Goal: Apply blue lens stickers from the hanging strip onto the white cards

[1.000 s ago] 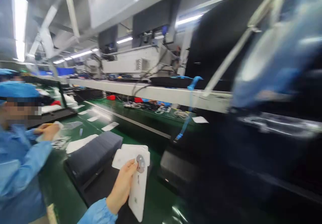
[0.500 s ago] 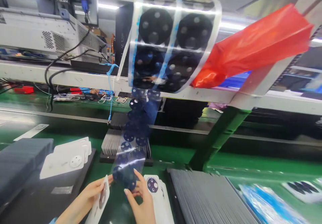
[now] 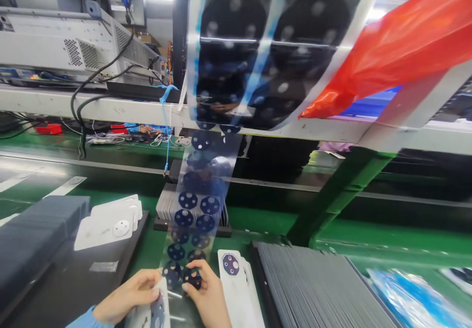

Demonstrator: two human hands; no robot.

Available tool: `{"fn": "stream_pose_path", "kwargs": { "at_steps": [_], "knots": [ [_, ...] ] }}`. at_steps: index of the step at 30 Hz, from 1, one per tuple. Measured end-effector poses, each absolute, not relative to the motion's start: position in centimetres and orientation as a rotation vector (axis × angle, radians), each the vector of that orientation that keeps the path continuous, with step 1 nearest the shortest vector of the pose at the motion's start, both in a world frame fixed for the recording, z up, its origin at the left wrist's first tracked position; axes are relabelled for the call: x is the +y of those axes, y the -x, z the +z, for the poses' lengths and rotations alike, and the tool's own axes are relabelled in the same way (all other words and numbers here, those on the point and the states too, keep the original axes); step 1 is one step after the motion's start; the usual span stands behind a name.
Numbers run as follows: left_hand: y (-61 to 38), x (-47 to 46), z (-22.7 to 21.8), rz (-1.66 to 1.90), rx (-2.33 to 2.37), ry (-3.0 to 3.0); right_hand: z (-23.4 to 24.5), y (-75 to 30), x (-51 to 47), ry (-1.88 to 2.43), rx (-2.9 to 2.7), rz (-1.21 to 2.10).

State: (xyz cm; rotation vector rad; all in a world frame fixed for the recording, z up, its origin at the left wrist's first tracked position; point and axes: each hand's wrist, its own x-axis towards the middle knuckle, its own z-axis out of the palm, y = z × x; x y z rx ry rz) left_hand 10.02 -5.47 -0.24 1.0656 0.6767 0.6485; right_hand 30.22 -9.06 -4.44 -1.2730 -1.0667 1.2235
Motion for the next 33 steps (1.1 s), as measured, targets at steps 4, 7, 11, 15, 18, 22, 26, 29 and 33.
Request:
{"fn": "stream_pose_path", "kwargs": {
  "at_steps": [4, 7, 11, 15, 18, 22, 26, 29, 33],
  "knots": [
    [-10.4, -5.4, -1.4, 0.531, 0.869, -1.073, -5.7, -30.4, -8.9, 1.341, -1.122, 1.29],
    [-10.7, -5.4, -1.6, 0.559, 0.896, -1.076, -5.2, -30.1, -9.3, 1.3, -1.121, 1.308],
    [-10.6, -5.4, -0.5, 0.627, 0.841, -1.028, -3.3, -29.9, -10.1, 1.24, -1.17, 1.24],
    [-10.4, -5.6, 0.6, 0.731, 0.776, -0.954, -2.3, -30.5, -10.4, 1.294, -1.332, 1.134],
    [-10.5, -5.7, 0.7, 0.76, 0.776, -0.951, -2.6, -31.0, -10.3, 1.376, -1.513, 0.728],
    [-10.6, -5.8, 0.4, 0.758, 0.771, -0.953, -3.5, -31.0, -10.3, 1.414, -1.654, -0.008],
    [-10.6, -5.8, 0.1, 0.757, 0.764, -0.982, -3.8, -30.8, -10.5, 1.38, -1.712, -0.058],
    [-10.5, -5.9, 0.2, 0.766, 0.756, -0.974, -3.6, -30.8, -10.5, 1.325, -1.727, 0.159],
    [-10.5, -6.1, 0.4, 0.79, 0.708, -0.941, -3.0, -30.7, -10.4, 1.214, -1.745, 0.258]
  ]
}}
